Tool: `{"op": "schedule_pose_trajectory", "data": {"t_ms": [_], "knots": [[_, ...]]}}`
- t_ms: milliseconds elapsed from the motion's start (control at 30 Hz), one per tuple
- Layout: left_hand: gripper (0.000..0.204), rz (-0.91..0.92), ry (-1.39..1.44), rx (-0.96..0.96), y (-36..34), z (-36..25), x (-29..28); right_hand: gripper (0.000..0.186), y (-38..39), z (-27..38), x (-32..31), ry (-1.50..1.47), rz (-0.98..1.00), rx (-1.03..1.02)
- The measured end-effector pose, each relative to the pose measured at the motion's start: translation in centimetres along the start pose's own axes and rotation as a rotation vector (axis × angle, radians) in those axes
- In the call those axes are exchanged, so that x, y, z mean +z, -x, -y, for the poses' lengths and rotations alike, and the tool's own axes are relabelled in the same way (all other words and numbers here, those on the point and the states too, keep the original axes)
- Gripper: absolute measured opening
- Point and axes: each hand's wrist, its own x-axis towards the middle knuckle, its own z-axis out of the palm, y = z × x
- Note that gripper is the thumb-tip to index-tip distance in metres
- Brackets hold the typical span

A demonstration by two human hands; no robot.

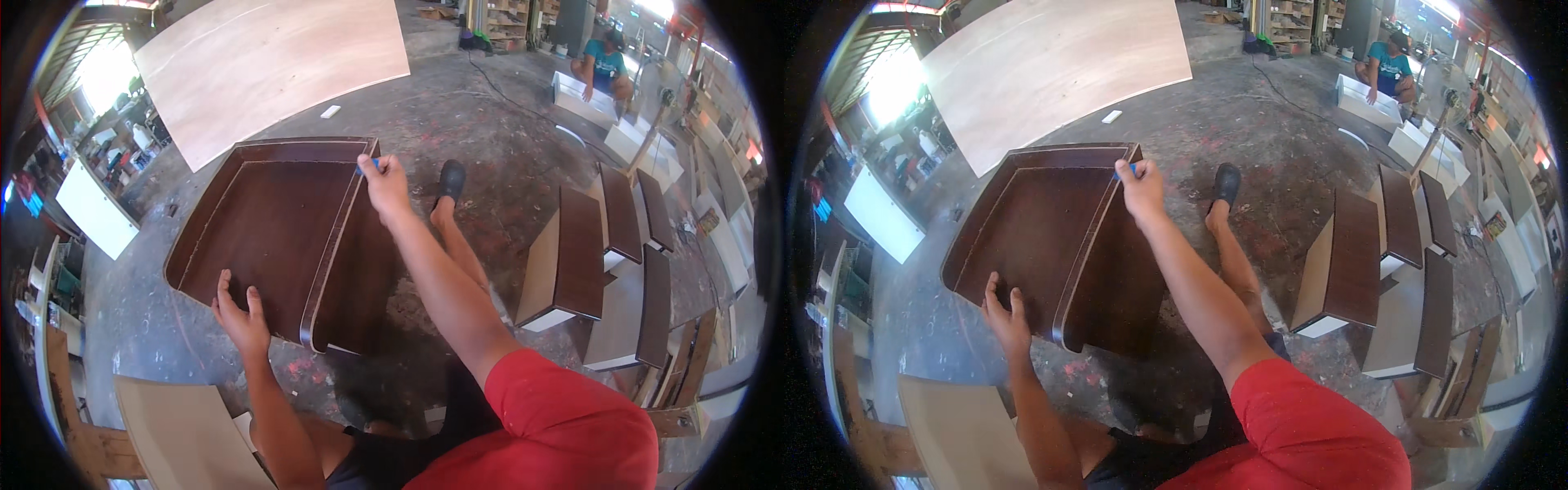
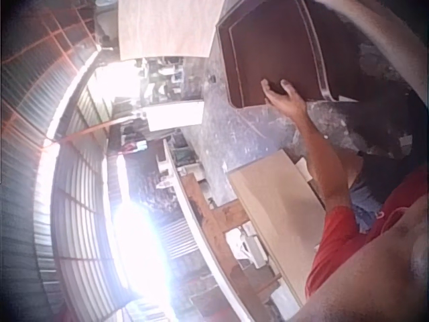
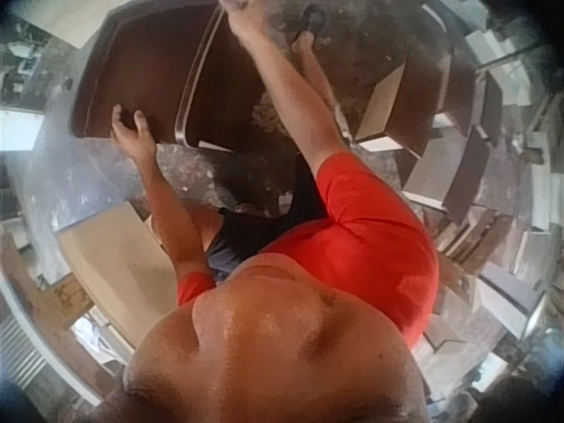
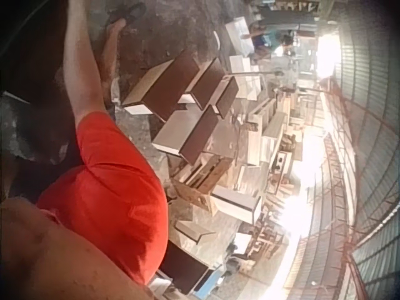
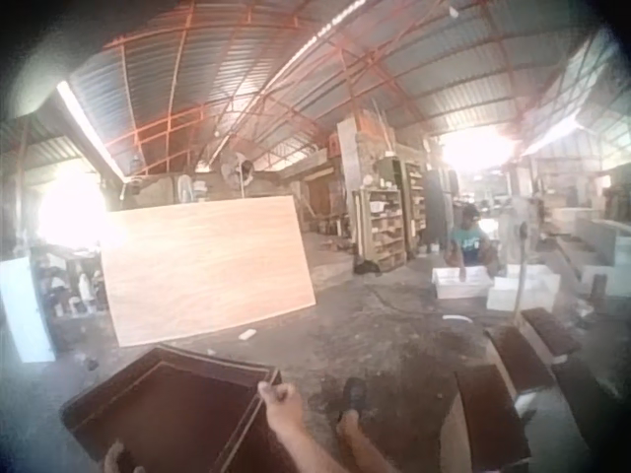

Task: The person trims the edges of a wooden nightstand with a small hand tool, rotates the cabinet, and presses the edge banding along the rim by hand.

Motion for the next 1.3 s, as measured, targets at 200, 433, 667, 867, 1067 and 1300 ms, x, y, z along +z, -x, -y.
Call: {"op": "schedule_pose_trajectory", "data": {"t_ms": [200,433,667,867,1067,1300], "knots": [[0.058,0.008,0.068,-0.069,-0.2,-1.2,1.2,0.043,-8.9,-1.6,-1.1,0.103,-0.15,0.017],[0.058,-0.022,0.112,-0.046,-0.1,0.4,1.0,0.044,-3.1,-3.1,-4.7,0.17,-0.066,0.212],[0.052,0.266,0.662,0.03,0.4,-5.8,-1.1,0.06,22.3,-13.7,-18.2,0.417,0.275,0.527],[0.055,0.741,0.546,0.313,0.6,-13.6,-3.6,0.052,28.4,-10.5,-17.8,0.417,0.739,0.675],[0.069,0.777,-0.035,0.555,-0.6,-18.6,-0.4,0.039,23.2,-20.4,-19.6,0.715,0.92,0.223],[0.094,0.868,-0.437,0.633,-4.3,-22.1,3.0,0.042,22.3,-17.1,-18.4,0.571,0.857,0.234]]}}
